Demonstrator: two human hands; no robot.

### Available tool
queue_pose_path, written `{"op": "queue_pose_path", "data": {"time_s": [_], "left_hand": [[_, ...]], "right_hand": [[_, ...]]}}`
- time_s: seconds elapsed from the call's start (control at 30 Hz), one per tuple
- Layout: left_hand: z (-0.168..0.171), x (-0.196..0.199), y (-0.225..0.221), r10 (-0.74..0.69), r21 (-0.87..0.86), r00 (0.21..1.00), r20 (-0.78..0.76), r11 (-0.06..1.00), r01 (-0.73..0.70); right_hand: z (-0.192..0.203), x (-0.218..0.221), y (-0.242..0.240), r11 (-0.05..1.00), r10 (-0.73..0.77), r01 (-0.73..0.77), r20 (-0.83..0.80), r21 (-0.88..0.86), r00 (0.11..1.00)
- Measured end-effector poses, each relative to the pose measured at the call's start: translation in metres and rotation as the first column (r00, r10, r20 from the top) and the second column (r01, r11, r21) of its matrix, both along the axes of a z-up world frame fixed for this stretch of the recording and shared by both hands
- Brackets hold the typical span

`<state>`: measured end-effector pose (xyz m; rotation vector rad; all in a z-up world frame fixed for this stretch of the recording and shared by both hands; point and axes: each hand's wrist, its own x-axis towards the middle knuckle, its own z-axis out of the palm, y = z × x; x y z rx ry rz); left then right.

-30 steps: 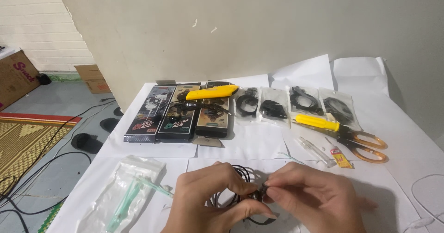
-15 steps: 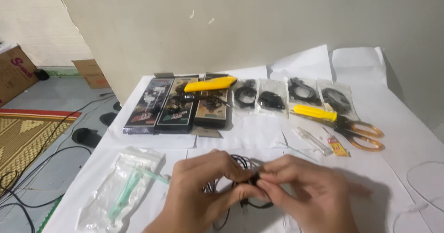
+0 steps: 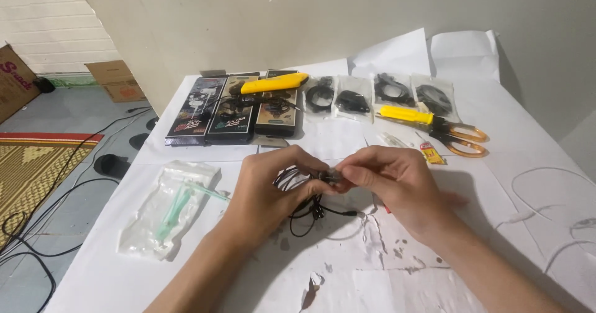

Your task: The person sits at a table and handles a pair of black wired earphones, untangling and coiling the cable. They then hold a white earbud and use a small pink stick tool to work on the earbud, repeatedly manipulating the earphone and cable by hand.

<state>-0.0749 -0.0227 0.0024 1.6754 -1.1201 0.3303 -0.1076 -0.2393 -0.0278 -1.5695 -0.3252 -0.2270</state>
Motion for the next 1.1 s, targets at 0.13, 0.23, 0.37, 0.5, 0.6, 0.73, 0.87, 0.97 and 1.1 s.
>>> {"op": "queue_pose_path", "data": {"time_s": [0.13, 0.23, 0.37, 0.5, 0.6, 0.73, 0.87, 0.97, 1.1], "left_hand": [[-0.003, 0.001, 0.002, 0.029, -0.011, 0.999, -0.031, 1.0, -0.03], [0.001, 0.001, 0.002, 0.037, 0.029, 0.999, -0.019, 0.999, -0.037], [0.002, 0.0, 0.002, 0.06, 0.087, 0.997, 0.039, 0.994, -0.064], [-0.003, -0.001, 0.002, 0.082, 0.047, 0.996, 0.02, 0.995, -0.083], [-0.004, -0.001, 0.0, 0.098, 0.03, 0.995, -0.007, 0.995, -0.098], [-0.004, -0.001, 0.001, 0.096, 0.005, 0.99, -0.099, 0.995, -0.096], [-0.002, -0.006, 0.001, 0.085, -0.009, 0.988, -0.126, 0.996, -0.086], [-0.003, -0.005, 0.001, 0.079, -0.013, 0.988, -0.137, 0.997, -0.081], [-0.001, -0.005, 0.002, 0.077, -0.002, 0.99, -0.116, 0.997, -0.078]], "right_hand": [[-0.004, 0.002, 0.0, 0.999, 0.039, -0.039, -0.004, 0.022, 0.999], [-0.002, 0.001, 0.003, 0.999, 0.032, -0.032, -0.029, 0.005, 0.999], [0.004, -0.005, 0.004, 0.997, -0.012, 0.01, -0.027, -0.076, 1.0], [-0.001, -0.007, 0.004, 0.985, 0.011, 0.026, 0.217, -0.168, 0.976], [0.002, -0.011, 0.006, 0.977, -0.033, 0.088, 0.271, -0.196, 0.962], [0.007, -0.019, 0.011, 0.926, -0.15, 0.254, 0.349, -0.277, 0.925], [0.013, -0.022, 0.012, 0.904, -0.147, 0.297, 0.429, -0.308, 0.891], [0.014, -0.022, 0.011, 0.865, -0.148, 0.343, 0.467, -0.365, 0.872], [0.017, -0.023, 0.012, 0.873, -0.125, 0.309, 0.439, -0.378, 0.89]]}}
